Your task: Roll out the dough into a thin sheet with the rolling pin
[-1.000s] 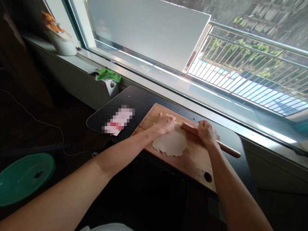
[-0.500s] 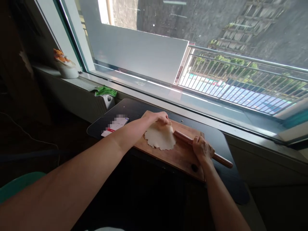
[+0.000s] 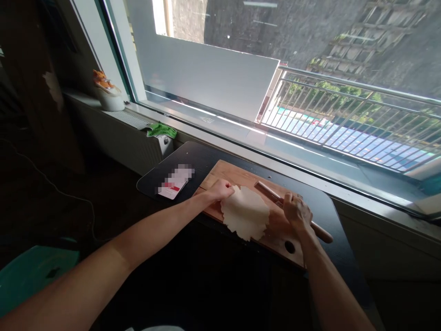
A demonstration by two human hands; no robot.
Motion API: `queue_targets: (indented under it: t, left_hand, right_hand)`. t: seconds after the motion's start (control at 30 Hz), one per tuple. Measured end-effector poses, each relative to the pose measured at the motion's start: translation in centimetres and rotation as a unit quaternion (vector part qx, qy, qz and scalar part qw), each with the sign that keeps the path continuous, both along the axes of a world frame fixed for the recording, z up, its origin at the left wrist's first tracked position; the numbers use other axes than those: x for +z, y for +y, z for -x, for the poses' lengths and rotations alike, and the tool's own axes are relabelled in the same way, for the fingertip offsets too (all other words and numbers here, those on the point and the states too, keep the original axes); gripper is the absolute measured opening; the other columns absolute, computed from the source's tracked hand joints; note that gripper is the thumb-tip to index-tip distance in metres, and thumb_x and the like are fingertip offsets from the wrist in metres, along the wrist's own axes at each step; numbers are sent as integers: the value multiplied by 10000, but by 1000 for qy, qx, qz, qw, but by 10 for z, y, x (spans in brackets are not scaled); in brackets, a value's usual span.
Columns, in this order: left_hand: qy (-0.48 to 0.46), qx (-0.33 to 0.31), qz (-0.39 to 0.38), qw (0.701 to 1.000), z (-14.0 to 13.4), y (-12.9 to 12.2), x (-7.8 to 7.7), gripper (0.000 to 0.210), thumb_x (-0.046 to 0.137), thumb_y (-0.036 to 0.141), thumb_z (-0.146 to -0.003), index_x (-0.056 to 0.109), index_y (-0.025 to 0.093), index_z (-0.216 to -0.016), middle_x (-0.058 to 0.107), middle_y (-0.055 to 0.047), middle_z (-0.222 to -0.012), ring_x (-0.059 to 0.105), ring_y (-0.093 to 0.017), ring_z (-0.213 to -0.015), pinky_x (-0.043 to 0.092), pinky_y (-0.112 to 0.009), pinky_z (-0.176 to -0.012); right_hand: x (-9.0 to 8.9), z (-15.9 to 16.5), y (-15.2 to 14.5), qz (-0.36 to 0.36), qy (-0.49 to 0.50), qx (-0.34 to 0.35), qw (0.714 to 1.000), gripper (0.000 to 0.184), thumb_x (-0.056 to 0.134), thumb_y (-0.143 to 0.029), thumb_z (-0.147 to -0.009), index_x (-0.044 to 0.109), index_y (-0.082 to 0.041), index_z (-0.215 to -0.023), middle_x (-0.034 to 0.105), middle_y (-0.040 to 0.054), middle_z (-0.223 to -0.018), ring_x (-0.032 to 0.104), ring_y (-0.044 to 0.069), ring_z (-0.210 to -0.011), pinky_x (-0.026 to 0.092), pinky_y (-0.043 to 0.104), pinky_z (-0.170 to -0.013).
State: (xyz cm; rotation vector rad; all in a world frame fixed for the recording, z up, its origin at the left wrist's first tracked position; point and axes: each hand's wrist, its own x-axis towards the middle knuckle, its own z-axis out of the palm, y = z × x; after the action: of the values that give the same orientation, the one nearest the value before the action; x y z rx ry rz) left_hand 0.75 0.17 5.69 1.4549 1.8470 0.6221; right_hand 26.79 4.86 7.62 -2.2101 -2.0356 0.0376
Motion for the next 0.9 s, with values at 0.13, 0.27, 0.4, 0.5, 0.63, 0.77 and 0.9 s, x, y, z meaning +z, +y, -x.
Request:
queue_targets:
  t: [0.13, 0.27, 0.4, 0.5, 0.63, 0.77, 0.9]
  left_hand:
    - [52, 22, -66, 996, 14, 0, -1, 58, 652, 177, -841, 666, 176, -785, 691, -41, -800, 645, -176, -748, 425, -257, -612]
    - [174, 22, -183, 967, 26, -18, -7, 116, 578, 178, -898, 665, 195, -824, 709, -56, -888, 666, -200, -841, 461, -295, -727]
    - [216, -15, -252, 943, 17, -49, -24, 115, 660, 277, -868, 651, 192, -791, 686, -77, -923, 644, -251, -956, 469, -380, -871]
    - [222, -29, -275, 935, 12, -61, -32, 161, 707, 345, -842, 654, 197, -808, 669, -82, -935, 613, -278, -982, 460, -422, -900]
    - [217, -37, -283, 934, 13, -60, -35, 161, 713, 346, -843, 655, 196, -849, 664, -79, -949, 598, -278, -989, 438, -437, -948]
    - [202, -42, -283, 937, 14, -58, -35, 154, 709, 343, -847, 652, 202, -868, 665, -67, -949, 594, -268, -1001, 411, -445, -993]
    - [195, -44, -280, 939, 13, -59, -36, 175, 704, 357, -856, 651, 196, -900, 669, -68, -976, 589, -268, -1017, 398, -454, -1010]
  right_hand:
    - [-2, 36, -20, 33, -2, 25, 999, 586, 235, -364, -1032, 783, -158, -1030, 755, 187, -1027, 699, 282, -954, 499, 416, -861]
    - [-3, 51, -26, 12, -35, 88, 995, 447, 358, -319, -987, 775, -166, -933, 742, 171, -1028, 663, 270, -973, 474, 386, -857]
    - [-8, 74, -20, -110, 22, 177, 978, 375, 383, -313, -976, 739, -201, -944, 702, 132, -1131, 592, 265, -1071, 447, 407, -940]
    - [-20, 102, -23, -84, 42, 197, 976, 353, 412, -364, -986, 703, -238, -1141, 666, 111, -1261, 543, 273, -1204, 411, 445, -1032]
    - [-28, 121, -11, -39, 14, 193, 980, 430, 400, -391, -995, 628, -231, -1323, 596, 129, -1410, 453, 301, -1350, 343, 506, -1122]
    - [-18, 116, 24, -46, -1, 170, 984, 444, 411, -338, -972, 587, -195, -1354, 564, 166, -1428, 453, 321, -1345, 354, 535, -1110]
    - [-20, 115, 14, -4, -61, 223, 973, 432, 492, -352, -927, 608, -197, -1314, 481, 159, -1525, 384, 340, -1410, 344, 525, -1133]
